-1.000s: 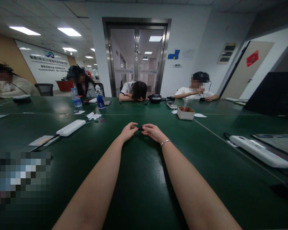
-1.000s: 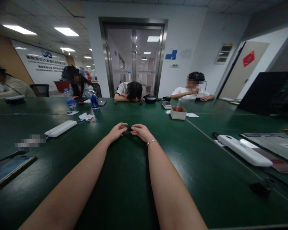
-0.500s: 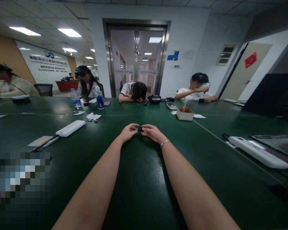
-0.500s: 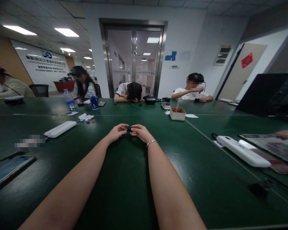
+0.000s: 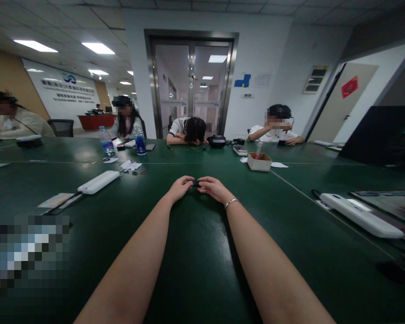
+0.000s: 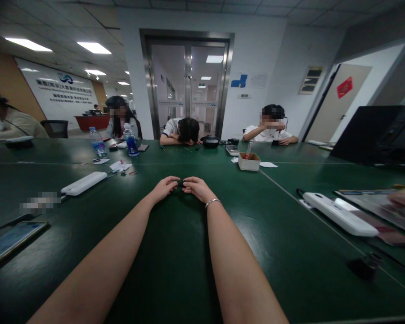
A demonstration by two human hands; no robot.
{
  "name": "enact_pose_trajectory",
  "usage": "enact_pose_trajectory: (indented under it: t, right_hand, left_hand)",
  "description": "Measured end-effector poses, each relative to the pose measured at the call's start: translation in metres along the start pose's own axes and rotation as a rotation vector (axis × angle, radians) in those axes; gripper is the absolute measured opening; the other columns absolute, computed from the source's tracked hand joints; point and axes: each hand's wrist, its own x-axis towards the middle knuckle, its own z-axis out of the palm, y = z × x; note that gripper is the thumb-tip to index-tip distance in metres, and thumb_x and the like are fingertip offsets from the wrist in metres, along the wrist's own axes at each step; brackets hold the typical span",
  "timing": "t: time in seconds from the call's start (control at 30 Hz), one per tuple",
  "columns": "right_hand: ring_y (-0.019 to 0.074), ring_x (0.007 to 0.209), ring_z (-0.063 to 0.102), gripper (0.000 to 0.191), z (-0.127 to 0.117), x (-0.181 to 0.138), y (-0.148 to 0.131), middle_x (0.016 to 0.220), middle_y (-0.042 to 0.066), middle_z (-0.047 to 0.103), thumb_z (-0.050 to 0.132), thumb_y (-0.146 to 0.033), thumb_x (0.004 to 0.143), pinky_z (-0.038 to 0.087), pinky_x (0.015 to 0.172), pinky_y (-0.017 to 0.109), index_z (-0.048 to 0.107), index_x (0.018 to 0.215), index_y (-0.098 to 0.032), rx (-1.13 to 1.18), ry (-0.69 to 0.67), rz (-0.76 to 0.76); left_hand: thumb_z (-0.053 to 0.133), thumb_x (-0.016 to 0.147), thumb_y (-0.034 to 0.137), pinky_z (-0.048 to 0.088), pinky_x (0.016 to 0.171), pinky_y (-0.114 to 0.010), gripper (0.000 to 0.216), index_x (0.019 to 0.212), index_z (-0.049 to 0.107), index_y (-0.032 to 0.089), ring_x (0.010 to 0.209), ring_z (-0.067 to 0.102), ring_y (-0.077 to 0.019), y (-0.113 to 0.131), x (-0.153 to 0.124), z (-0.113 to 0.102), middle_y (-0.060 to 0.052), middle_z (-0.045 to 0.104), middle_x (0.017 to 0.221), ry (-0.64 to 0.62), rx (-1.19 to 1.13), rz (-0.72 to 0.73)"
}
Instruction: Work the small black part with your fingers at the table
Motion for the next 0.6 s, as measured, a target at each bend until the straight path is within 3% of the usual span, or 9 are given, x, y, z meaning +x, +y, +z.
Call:
enact_pose_trajectory:
  t: [0.17,0.33,0.6]
  right_hand:
    - [0.0114,0.061,0.064,0.016,0.0005,-0.0003,-0.0001,0.069,0.004,0.063,0.061,-0.003,0.074,0.054,0.057,0.018,0.059,0.089,-0.011,-0.009,-0.010,-0.006]
    - [0.0115,0.062,0.064,0.016,0.0003,-0.0003,0.0001,0.070,0.004,0.063,0.062,-0.004,0.074,0.054,0.058,0.019,0.060,0.088,-0.011,-0.005,-0.007,-0.006]
    - [0.0109,0.061,0.064,0.016,0.0014,-0.0012,-0.0009,0.071,0.004,0.063,0.062,-0.002,0.073,0.054,0.056,0.017,0.060,0.087,-0.011,0.009,-0.008,-0.007]
  left_hand:
    - [0.048,0.080,0.035,0.036,0.051,-0.021,0.032,0.100,0.058,0.013,0.056,0.047,-0.0094,-0.0022,0.0007,-0.0004,-0.001,0.054,0.067,-0.017,-0.003,-0.009]
    - [0.057,0.074,0.029,0.038,0.053,-0.021,0.033,0.104,0.056,0.015,0.061,0.050,-0.0095,-0.0008,-0.0013,-0.0007,-0.002,0.056,0.076,-0.024,0.001,0.023]
    - [0.051,0.078,0.033,0.036,0.050,-0.020,0.031,0.102,0.057,0.015,0.057,0.049,-0.0093,-0.0035,0.0009,-0.0009,-0.002,0.056,0.071,-0.023,0.015,0.016]
